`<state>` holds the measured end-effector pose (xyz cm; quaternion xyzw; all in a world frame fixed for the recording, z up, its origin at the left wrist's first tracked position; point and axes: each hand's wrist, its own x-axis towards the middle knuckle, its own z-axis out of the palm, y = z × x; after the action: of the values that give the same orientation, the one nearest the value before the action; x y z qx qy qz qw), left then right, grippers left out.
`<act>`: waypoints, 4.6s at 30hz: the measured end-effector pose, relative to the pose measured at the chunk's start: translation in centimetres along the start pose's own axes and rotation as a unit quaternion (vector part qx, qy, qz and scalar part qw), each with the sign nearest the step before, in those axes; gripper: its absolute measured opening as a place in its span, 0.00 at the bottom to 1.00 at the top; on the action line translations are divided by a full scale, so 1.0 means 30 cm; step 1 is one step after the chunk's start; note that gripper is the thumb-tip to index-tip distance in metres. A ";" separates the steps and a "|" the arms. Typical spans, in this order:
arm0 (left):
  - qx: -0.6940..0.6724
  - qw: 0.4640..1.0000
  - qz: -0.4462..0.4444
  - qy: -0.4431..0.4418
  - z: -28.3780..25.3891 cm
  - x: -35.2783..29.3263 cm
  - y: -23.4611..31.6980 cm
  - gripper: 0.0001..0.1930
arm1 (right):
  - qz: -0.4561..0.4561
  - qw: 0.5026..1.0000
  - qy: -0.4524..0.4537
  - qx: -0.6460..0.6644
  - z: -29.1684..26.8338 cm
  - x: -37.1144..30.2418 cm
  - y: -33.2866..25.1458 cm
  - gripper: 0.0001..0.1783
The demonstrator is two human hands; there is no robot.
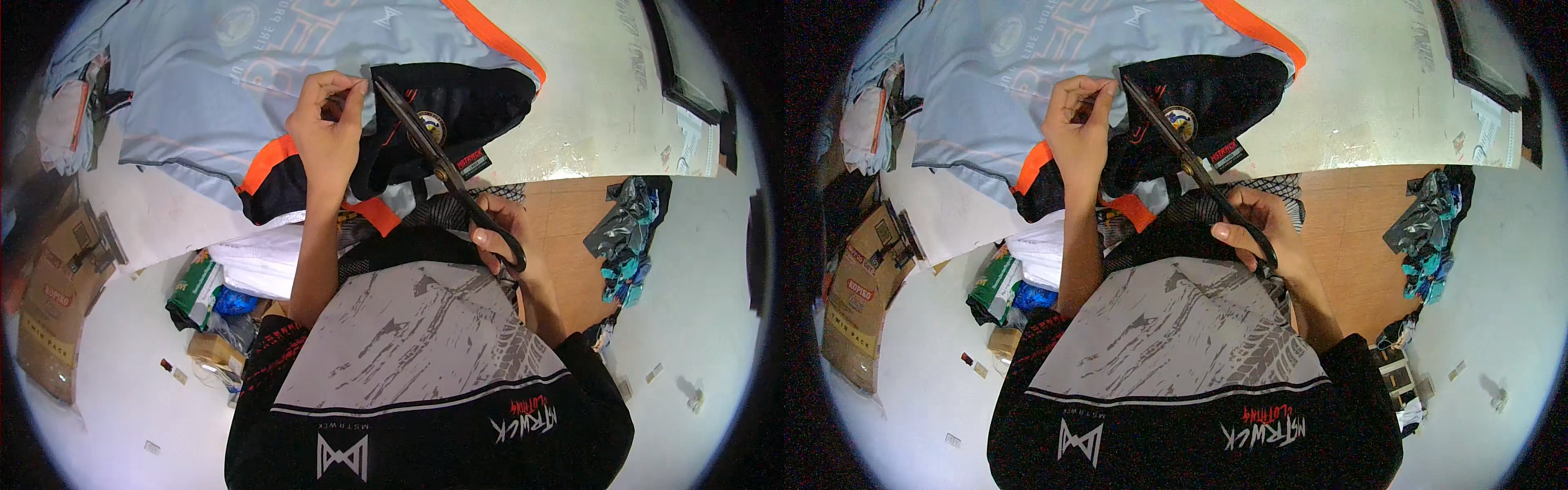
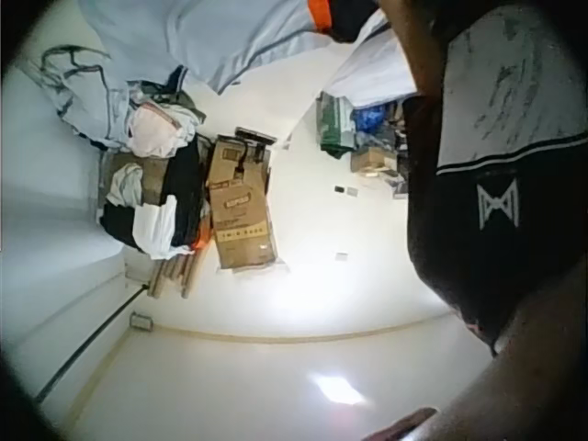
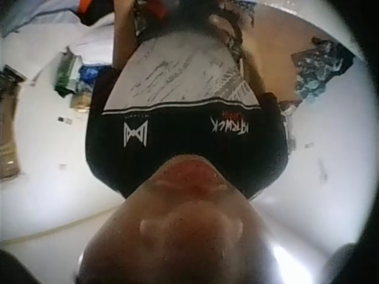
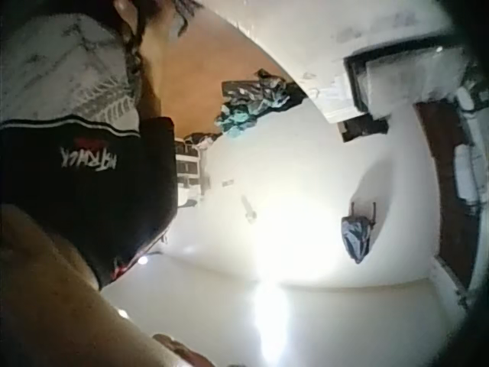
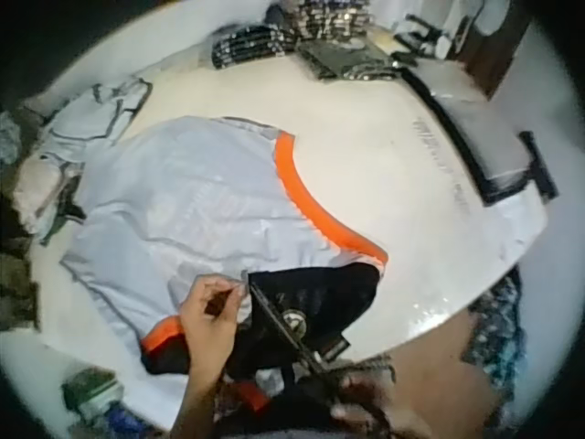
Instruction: The recorder folds a black and orange jersey and places it into a plastic bag, then uses scissors to trim loose threads from another jersey.
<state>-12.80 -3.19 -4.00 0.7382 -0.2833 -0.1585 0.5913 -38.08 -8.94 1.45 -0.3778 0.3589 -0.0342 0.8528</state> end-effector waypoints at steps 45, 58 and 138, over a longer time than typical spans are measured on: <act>-0.052 0.999 -0.002 0.011 -0.023 -0.013 -0.015 0.07 | -0.174 0.711 0.518 -0.442 -0.273 0.069 -0.252 0.18; 0.165 0.984 -0.021 -0.066 -0.191 -0.240 0.152 0.17 | -0.351 0.807 0.281 -0.383 -0.263 0.281 -0.236 0.16; -0.069 0.985 0.051 -0.150 0.170 -0.140 0.232 0.04 | -0.348 0.921 0.162 -0.072 -0.134 0.176 -0.179 0.09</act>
<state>-20.63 -5.61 1.02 0.6481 -0.3948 -0.2563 0.5987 -35.61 -17.00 0.13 -0.5280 0.3400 -0.3637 0.6880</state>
